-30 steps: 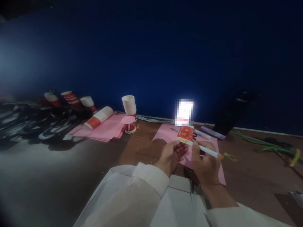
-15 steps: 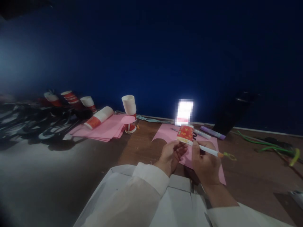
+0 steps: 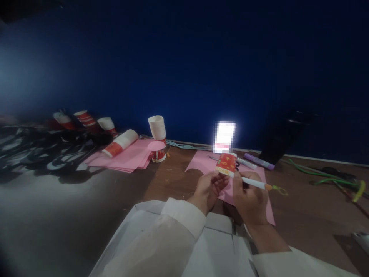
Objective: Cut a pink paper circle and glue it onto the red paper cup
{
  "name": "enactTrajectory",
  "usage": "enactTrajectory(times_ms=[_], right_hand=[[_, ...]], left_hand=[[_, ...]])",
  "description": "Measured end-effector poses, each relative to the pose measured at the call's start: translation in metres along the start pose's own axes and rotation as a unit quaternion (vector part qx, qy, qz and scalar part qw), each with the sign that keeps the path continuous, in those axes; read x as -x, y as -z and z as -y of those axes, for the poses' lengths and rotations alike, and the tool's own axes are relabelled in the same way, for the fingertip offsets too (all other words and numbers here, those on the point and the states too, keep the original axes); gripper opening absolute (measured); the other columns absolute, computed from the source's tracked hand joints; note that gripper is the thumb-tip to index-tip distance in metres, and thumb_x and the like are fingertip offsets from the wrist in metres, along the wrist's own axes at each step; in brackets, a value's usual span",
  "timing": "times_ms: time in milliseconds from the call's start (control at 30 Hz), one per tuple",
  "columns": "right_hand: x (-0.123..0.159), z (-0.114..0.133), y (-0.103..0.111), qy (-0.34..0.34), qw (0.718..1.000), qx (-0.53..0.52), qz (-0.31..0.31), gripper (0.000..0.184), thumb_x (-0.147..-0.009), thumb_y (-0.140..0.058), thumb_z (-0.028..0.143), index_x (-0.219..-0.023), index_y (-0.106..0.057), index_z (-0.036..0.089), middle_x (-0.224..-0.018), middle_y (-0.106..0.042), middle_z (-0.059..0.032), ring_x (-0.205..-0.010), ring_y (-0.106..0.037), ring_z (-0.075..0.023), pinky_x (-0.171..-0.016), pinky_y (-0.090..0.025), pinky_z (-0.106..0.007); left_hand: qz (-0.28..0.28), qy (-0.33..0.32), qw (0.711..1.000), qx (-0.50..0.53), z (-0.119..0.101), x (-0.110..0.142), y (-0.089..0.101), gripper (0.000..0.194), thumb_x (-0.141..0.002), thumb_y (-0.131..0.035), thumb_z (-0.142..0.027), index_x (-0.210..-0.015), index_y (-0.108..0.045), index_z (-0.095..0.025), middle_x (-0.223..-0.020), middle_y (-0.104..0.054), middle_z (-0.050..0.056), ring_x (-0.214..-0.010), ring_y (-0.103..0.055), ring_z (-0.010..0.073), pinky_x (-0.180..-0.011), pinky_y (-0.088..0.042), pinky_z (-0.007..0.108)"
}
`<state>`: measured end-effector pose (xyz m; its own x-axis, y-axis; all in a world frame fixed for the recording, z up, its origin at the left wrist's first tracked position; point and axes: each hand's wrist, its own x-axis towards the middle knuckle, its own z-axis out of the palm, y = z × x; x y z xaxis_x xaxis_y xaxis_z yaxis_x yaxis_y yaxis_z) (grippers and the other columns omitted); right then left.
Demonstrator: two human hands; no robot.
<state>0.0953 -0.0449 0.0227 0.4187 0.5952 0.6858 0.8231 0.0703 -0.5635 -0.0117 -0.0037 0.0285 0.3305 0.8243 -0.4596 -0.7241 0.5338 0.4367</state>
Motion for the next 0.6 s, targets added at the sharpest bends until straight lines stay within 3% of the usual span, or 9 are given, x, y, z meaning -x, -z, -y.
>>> enactTrajectory(times_ms=[300, 600], right_hand=[[0.0021, -0.0061, -0.0047, -0.024, 1.000, 0.014, -0.007, 0.030, -0.087, -0.054, 0.047, -0.080, -0.065, 0.020, -0.079, -0.068, -0.0093, -0.066, -0.061, -0.0216, -0.063, -0.044, -0.034], [0.0016, -0.0073, -0.0035, -0.035, 0.999, 0.009, 0.001, 0.028, -0.087, -0.055, 0.045, -0.079, -0.065, 0.021, -0.078, -0.067, -0.0086, -0.068, -0.060, -0.0220, -0.066, -0.045, -0.035]], left_hand=[[-0.004, 0.002, 1.000, -0.006, -0.0005, 0.0024, -0.0011, 0.021, -0.091, -0.050, -0.009, -0.079, -0.066, -0.007, -0.069, -0.068, 0.009, -0.059, -0.066, 0.0121, -0.061, -0.055, 0.021], [0.004, 0.006, 1.000, -0.002, -0.0012, 0.0028, 0.0002, 0.021, -0.091, -0.050, -0.010, -0.079, -0.067, -0.007, -0.070, -0.068, 0.010, -0.060, -0.066, 0.0123, -0.068, -0.055, 0.023]])
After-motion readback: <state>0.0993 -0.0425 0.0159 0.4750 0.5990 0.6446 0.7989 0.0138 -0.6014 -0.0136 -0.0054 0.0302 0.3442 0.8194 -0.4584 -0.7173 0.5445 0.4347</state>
